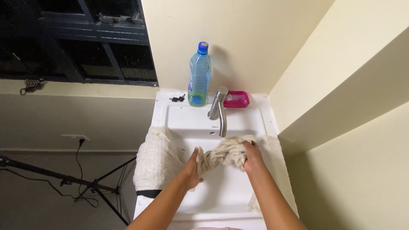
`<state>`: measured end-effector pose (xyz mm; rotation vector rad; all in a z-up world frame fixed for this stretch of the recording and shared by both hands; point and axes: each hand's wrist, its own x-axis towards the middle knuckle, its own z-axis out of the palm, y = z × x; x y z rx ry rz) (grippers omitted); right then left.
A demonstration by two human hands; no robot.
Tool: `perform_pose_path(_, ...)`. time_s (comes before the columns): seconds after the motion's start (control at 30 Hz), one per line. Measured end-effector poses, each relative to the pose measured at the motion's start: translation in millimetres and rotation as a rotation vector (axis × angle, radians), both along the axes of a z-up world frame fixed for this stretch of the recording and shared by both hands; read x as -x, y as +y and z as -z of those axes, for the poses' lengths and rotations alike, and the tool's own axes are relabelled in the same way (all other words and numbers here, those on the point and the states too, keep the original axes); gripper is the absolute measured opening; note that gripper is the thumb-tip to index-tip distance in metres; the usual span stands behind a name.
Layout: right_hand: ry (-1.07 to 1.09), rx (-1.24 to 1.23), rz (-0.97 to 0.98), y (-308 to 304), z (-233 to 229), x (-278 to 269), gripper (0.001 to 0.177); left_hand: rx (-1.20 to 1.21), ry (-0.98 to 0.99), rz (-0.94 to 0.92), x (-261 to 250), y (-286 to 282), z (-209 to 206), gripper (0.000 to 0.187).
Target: Hand-washing and rinsing a white rag in a sink.
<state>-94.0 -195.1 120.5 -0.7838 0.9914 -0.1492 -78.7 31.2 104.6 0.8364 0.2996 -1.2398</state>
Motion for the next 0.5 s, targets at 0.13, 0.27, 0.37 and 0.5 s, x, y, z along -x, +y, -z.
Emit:
perform_pose_path(0.13, 0.095, 0.155, -0.117, 55.2, -10.3, 12.9, 0.044, -0.344, -0.091, -0.020, -9.4, -20.7, -8.1, 0.093)
perform_pose_path(0.27, -0.136, 0.564, -0.421, 108.6, 0.7, 35.0, 0.051, -0.047, -0.114, -0.125, -35.3, -54.2, 83.2, 0.064)
perform_pose_path(0.37, -0.086, 0.940, -0.588, 117.9, -39.8, 26.5, 0.054, 0.174, -0.124, -0.205, -41.6, -62.7, 132.9, 0.048)
perform_pose_path(0.5, 0.098, 1.031, -0.466, 108.2, -49.0, 12.8, 0.038, 0.247, 0.284, -0.366, 7.6, -42.8, -74.3, 0.053)
